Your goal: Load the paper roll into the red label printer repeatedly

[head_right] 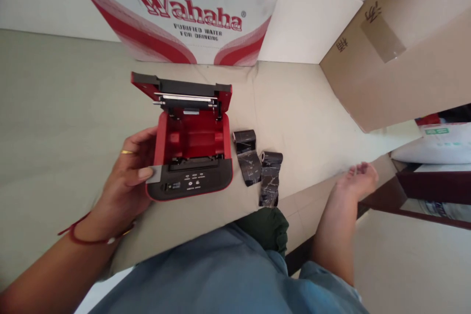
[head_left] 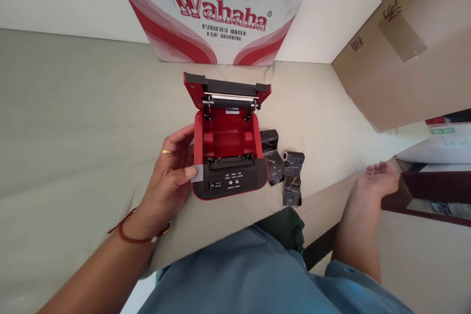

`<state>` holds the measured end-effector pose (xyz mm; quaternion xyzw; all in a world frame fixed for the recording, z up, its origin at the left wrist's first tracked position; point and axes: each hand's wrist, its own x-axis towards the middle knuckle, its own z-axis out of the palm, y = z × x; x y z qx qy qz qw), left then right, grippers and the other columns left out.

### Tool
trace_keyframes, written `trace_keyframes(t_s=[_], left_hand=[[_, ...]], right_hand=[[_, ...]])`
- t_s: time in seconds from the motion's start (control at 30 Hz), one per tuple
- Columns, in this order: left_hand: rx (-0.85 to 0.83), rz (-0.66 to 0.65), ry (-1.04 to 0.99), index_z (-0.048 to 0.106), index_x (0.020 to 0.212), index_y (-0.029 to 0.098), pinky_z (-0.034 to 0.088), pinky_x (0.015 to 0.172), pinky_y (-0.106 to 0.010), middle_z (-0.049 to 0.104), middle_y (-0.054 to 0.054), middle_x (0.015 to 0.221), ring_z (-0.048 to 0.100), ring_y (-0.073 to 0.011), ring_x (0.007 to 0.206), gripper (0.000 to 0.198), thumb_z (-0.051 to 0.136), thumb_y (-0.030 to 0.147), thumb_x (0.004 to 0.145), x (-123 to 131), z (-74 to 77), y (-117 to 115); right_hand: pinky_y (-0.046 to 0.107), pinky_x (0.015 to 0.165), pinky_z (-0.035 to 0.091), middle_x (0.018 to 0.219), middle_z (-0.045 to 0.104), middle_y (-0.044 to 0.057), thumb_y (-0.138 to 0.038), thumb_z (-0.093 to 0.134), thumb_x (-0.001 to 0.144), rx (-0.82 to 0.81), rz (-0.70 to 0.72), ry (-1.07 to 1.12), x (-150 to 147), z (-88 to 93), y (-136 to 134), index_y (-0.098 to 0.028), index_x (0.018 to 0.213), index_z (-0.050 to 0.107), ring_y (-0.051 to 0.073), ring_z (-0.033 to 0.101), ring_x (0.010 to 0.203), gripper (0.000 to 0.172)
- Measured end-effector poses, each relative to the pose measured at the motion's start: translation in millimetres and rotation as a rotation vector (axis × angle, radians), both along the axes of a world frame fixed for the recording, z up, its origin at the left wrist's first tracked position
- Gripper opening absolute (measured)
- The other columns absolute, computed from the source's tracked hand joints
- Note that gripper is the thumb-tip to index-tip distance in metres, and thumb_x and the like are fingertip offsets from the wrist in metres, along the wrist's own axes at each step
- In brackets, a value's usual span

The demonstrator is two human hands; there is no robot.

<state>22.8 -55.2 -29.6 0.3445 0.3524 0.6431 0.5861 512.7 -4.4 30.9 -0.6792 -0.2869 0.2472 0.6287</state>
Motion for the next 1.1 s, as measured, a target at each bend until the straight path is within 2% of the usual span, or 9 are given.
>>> trace_keyframes(t_s=[0.17, 0.3, 0.37, 0.43, 0.6, 0.73, 0.83, 0.97, 1.1], left_hand=[[-0.007, 0.021, 0.033, 0.081, 0.146, 0.035, 0.068, 0.106, -0.031, 0.078, -0.001, 0.161, 0.073, -0.0258, 0.141, 0.072, 0.106, 0.051, 0.08, -3, -0.9, -1], [-0.011, -0.008, 0.043, 0.08, 0.146, 0.036, 0.069, 0.105, -0.038, 0.078, -0.002, 0.161, 0.075, -0.0288, 0.14, 0.074, 0.106, 0.055, 0.08, -3, -1.1, 0], [-0.007, -0.017, 0.042, 0.079, 0.147, 0.037, 0.069, 0.109, -0.041, 0.078, -0.003, 0.161, 0.074, -0.0308, 0.143, 0.073, 0.106, 0.055, 0.081, -3, -1.9, 0], [-0.004, -0.021, 0.034, 0.078, 0.148, 0.037, 0.067, 0.115, -0.043, 0.076, -0.003, 0.164, 0.072, -0.032, 0.15, 0.073, 0.105, 0.055, 0.083, -2, -2.5, 0], [-0.009, -0.021, 0.016, 0.079, 0.145, 0.037, 0.062, 0.131, -0.052, 0.071, -0.005, 0.172, 0.063, -0.037, 0.165, 0.07, 0.105, 0.049, 0.081, -1, -0.7, -1], [-0.012, -0.041, 0.013, 0.077, 0.149, 0.035, 0.061, 0.132, -0.056, 0.069, -0.007, 0.174, 0.064, -0.0389, 0.164, 0.072, 0.103, 0.048, 0.083, -1, 0.3, -2], [-0.004, -0.054, 0.014, 0.074, 0.153, 0.033, 0.057, 0.136, -0.054, 0.066, -0.008, 0.178, 0.061, -0.0374, 0.167, 0.074, 0.101, 0.046, 0.086, -2, -0.6, -2], [0.012, -0.061, 0.0, 0.072, 0.155, 0.033, 0.056, 0.136, -0.055, 0.064, -0.008, 0.18, 0.058, -0.037, 0.169, 0.074, 0.1, 0.045, 0.088, -2, -2.2, -4], [0.031, -0.061, 0.025, 0.067, 0.16, 0.035, 0.056, 0.134, -0.054, 0.061, -0.008, 0.181, 0.059, -0.0363, 0.166, 0.073, 0.096, 0.048, 0.094, 1, -3.9, -9]], right_hand=[[0.047, 0.092, 0.07, 0.101, 0.082, 0.003, -0.057, 0.083, 0.104, -0.004, 0.207, -0.279, -37, -25.6, -7, -0.03, 0.115, 0.085, 0.024, 0.077, 0.091, 0.029], [0.059, 0.114, 0.064, 0.116, 0.091, 0.006, -0.05, 0.109, 0.076, -0.139, 0.737, -0.494, -79, -11.5, 1, -0.034, 0.101, 0.091, 0.034, 0.079, 0.115, 0.034], [0.063, 0.118, 0.062, 0.121, 0.092, 0.008, -0.05, 0.102, 0.084, -0.225, 1.071, -0.662, -91, 0.2, 9, -0.036, 0.109, 0.093, 0.038, 0.077, 0.123, 0.03], [0.064, 0.116, 0.062, 0.121, 0.091, 0.009, -0.049, 0.09, 0.096, -0.284, 1.256, -0.806, -93, 8.8, 23, -0.036, 0.122, 0.093, 0.037, 0.077, 0.12, 0.029], [0.067, 0.119, 0.058, 0.119, 0.091, 0.011, -0.047, 0.088, 0.091, -0.268, 1.11, -0.954, -79, 14.4, 64, -0.033, 0.117, 0.094, 0.04, 0.076, 0.12, 0.03], [0.067, 0.125, 0.053, 0.132, 0.089, 0.012, -0.05, 0.079, 0.103, -0.179, 1.075, -0.966, -105, 10.9, 82, -0.034, 0.123, 0.093, 0.041, 0.074, 0.131, 0.029], [0.064, 0.124, 0.055, 0.135, 0.089, 0.009, -0.051, 0.072, 0.111, -0.109, 1.204, -0.963, -143, 4.7, 82, -0.036, 0.131, 0.09, 0.038, 0.076, 0.13, 0.031], [0.062, 0.113, 0.06, 0.124, 0.089, 0.013, -0.047, 0.076, 0.109, -0.132, 1.417, -1.044, -170, 3.5, 72, -0.032, 0.135, 0.089, 0.038, 0.077, 0.115, 0.033], [0.054, 0.099, 0.066, 0.117, 0.089, 0.013, -0.055, 0.079, 0.108, -0.246, 1.446, -1.013, -147, 38.2, 53, -0.031, 0.13, 0.092, 0.036, 0.079, 0.106, 0.035]])
